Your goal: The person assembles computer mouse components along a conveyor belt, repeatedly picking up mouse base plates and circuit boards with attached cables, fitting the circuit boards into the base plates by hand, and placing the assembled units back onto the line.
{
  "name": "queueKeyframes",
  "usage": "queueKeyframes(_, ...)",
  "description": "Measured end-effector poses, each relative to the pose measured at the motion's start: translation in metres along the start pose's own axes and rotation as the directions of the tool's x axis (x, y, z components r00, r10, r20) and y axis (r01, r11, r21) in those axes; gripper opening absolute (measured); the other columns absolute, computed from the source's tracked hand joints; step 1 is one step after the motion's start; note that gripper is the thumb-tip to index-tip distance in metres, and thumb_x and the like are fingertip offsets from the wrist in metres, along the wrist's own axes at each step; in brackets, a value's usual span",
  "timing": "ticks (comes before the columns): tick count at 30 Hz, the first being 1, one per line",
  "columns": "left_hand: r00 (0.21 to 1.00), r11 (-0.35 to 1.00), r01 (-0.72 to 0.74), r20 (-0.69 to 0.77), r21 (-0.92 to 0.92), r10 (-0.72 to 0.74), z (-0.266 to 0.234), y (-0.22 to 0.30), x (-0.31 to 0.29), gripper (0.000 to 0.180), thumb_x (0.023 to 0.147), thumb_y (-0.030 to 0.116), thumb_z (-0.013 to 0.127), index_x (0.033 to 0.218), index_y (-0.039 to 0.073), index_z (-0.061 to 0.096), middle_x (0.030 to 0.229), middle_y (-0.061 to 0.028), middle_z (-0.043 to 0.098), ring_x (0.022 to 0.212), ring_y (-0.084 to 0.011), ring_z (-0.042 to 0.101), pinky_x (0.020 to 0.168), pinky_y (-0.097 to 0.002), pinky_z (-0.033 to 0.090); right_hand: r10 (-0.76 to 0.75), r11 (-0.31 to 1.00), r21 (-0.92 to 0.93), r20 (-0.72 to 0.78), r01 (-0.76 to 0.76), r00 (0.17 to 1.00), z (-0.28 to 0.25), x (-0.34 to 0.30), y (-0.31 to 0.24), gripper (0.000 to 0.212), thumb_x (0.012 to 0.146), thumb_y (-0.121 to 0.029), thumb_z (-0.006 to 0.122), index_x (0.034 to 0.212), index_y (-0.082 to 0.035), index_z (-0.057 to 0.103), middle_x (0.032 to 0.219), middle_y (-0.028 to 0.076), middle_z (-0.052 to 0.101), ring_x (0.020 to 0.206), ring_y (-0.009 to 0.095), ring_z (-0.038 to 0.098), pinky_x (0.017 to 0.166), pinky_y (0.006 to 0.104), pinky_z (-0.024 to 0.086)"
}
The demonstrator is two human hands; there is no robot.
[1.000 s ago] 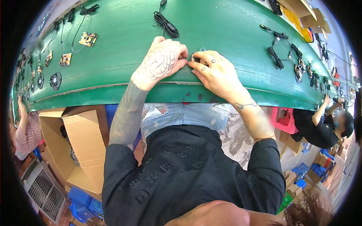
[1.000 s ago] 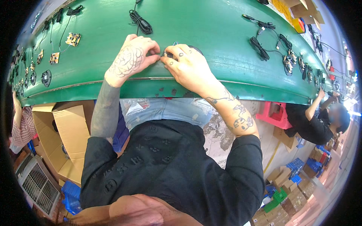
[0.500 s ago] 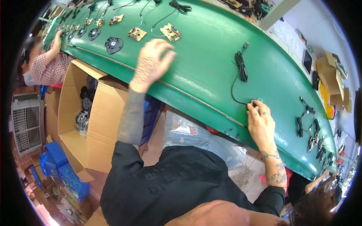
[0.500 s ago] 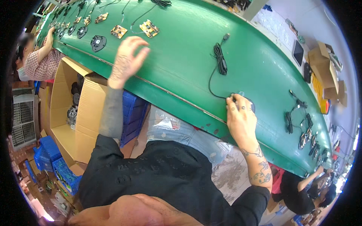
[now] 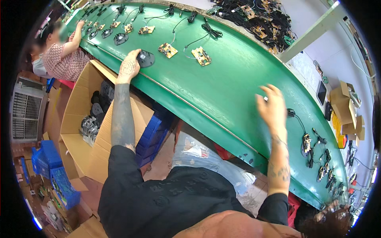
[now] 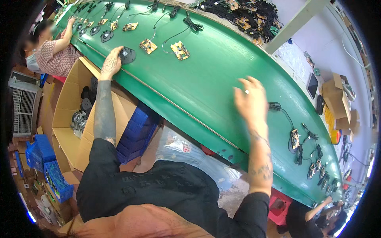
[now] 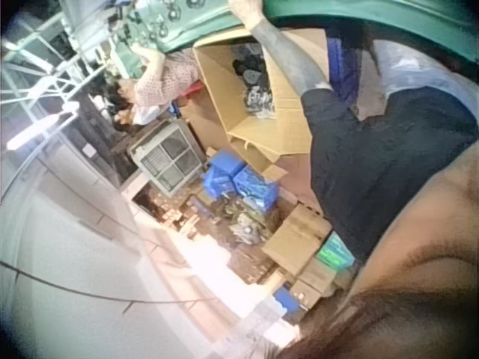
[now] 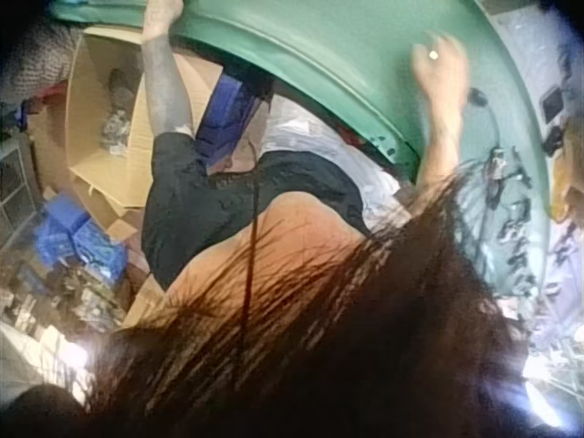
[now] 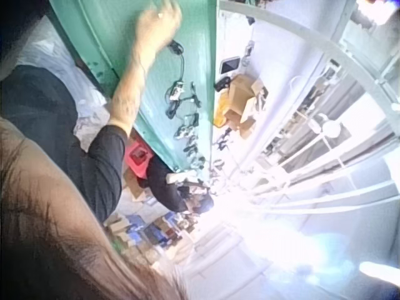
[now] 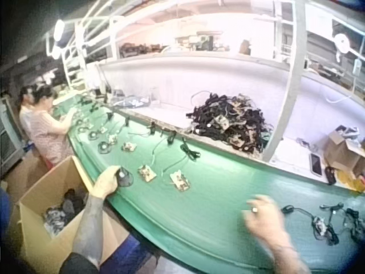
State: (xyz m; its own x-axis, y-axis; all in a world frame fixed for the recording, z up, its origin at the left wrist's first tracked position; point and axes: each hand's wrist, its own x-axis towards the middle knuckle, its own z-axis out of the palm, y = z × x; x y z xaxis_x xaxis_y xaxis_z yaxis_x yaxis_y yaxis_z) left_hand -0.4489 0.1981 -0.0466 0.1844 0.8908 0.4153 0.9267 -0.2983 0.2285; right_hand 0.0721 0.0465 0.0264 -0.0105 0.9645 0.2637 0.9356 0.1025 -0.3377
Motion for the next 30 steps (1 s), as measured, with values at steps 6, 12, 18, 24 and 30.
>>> queueKeyframes(6, 0.991, 0.986, -0.091, 0.085, -0.137, 0.104, -0.012, 0.093, -0.027, 0.053, 0.080, -0.008, 0.056, 0.131, 0.003, 0.054, 0.127, -0.0202, 0.058, 0.119, -0.0370, 0.055, 0.104, -0.0434, 0.044, -0.241, 0.950, 0.194, -0.049, 0.246, 0.969, 0.124, 0.097, -0.107, 0.054, 0.087, -0.031, 0.069, 0.135, -0.011, 0.054, 0.142, 0.018, 0.049, 0.126, 0.036, 0.052, 0.103, 0.0452, 0.046)
queueKeyframes(12, 0.978, 0.939, -0.168, 0.068, -0.301, 0.196, -0.008, 0.190, -0.064, 0.043, 0.085, 0.003, 0.064, 0.128, 0.007, 0.059, 0.126, -0.0149, 0.059, 0.115, -0.0346, 0.055, 0.101, -0.0414, 0.044, -0.270, 0.936, 0.209, -0.088, 0.283, 0.959, 0.142, 0.090, -0.080, 0.039, 0.090, -0.024, 0.065, 0.125, -0.008, 0.061, 0.133, 0.015, 0.057, 0.120, 0.036, 0.055, 0.101, 0.0443, 0.046)
queueKeyframes(18, 0.941, 0.861, -0.264, 0.080, -0.435, 0.329, 0.005, 0.283, -0.081, 0.036, 0.084, 0.011, 0.070, 0.120, 0.011, 0.064, 0.113, -0.0114, 0.058, 0.101, -0.0310, 0.055, 0.090, -0.0413, 0.047, -0.189, 0.961, 0.184, -0.101, 0.205, 0.977, 0.071, 0.020, 0.019, 0.030, 0.094, -0.024, 0.062, 0.120, -0.009, 0.064, 0.135, 0.016, 0.057, 0.121, 0.035, 0.055, 0.103, 0.0429, 0.046)
queueKeyframes(24, 0.876, 0.809, -0.374, 0.112, -0.453, 0.468, 0.017, 0.336, -0.085, 0.035, 0.084, 0.016, 0.072, 0.119, 0.014, 0.065, 0.111, -0.0098, 0.056, 0.095, -0.0289, 0.055, 0.084, -0.0408, 0.046, 0.040, 0.999, 0.012, -0.036, -0.040, 0.999, 0.021, -0.039, 0.064, 0.030, 0.094, -0.027, 0.061, 0.119, -0.011, 0.065, 0.135, 0.013, 0.058, 0.121, 0.033, 0.056, 0.101, 0.0418, 0.047)
queueKeyframes(30, 0.833, 0.805, -0.487, 0.099, -0.338, 0.545, 0.020, 0.355, -0.095, 0.040, 0.086, 0.016, 0.070, 0.125, 0.023, 0.066, 0.113, -0.0106, 0.055, 0.093, -0.0273, 0.056, 0.082, -0.0402, 0.047, 0.057, 0.994, 0.108, -0.333, -0.022, 0.941, 0.003, -0.055, 0.075, 0.025, 0.091, -0.023, 0.064, 0.110, -0.008, 0.067, 0.121, 0.012, 0.065, 0.103, 0.030, 0.064, 0.086, 0.0399, 0.054)
